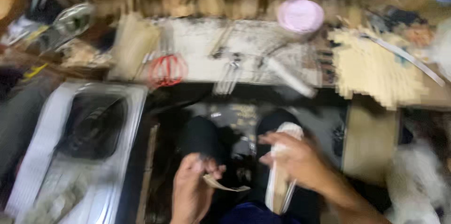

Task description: The person sits holding a woven shoe upper on their lap and trims excess material from the sole edge with a knife. They hammer the edge, fit a strap across the shoe, press the upper onto a wooden last, and place the finished shoe on the workbench.

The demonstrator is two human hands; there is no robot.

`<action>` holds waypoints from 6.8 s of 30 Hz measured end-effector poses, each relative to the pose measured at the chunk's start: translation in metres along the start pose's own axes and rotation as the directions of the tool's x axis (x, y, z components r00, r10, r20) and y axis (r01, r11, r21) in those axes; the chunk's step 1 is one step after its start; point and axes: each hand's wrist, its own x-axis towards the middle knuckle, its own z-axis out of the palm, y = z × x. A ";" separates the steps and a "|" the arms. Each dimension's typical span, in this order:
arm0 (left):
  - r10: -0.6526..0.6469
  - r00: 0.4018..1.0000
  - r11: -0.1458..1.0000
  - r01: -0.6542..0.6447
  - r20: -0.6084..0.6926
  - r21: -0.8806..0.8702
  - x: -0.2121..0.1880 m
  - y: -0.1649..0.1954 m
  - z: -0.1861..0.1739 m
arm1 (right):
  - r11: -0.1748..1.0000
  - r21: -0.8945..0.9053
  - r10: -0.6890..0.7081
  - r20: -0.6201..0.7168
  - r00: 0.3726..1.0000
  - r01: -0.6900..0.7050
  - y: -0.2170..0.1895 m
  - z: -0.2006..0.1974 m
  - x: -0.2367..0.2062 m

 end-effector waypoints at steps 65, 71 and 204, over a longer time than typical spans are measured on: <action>-0.619 0.785 0.711 0.547 0.024 0.442 0.000 -0.151 -0.020 | 0.737 0.658 0.527 -0.422 0.737 -0.151 0.225 -0.023 -0.159; -0.612 0.791 0.745 0.569 0.017 0.348 -0.002 -0.159 -0.029 | 0.789 0.587 0.514 -0.465 0.721 -0.184 0.227 -0.014 -0.156; -0.512 0.818 0.767 0.573 0.263 -0.288 -0.046 -0.121 -0.078 | 0.917 -0.230 -0.323 0.046 0.945 0.325 0.147 0.056 -0.103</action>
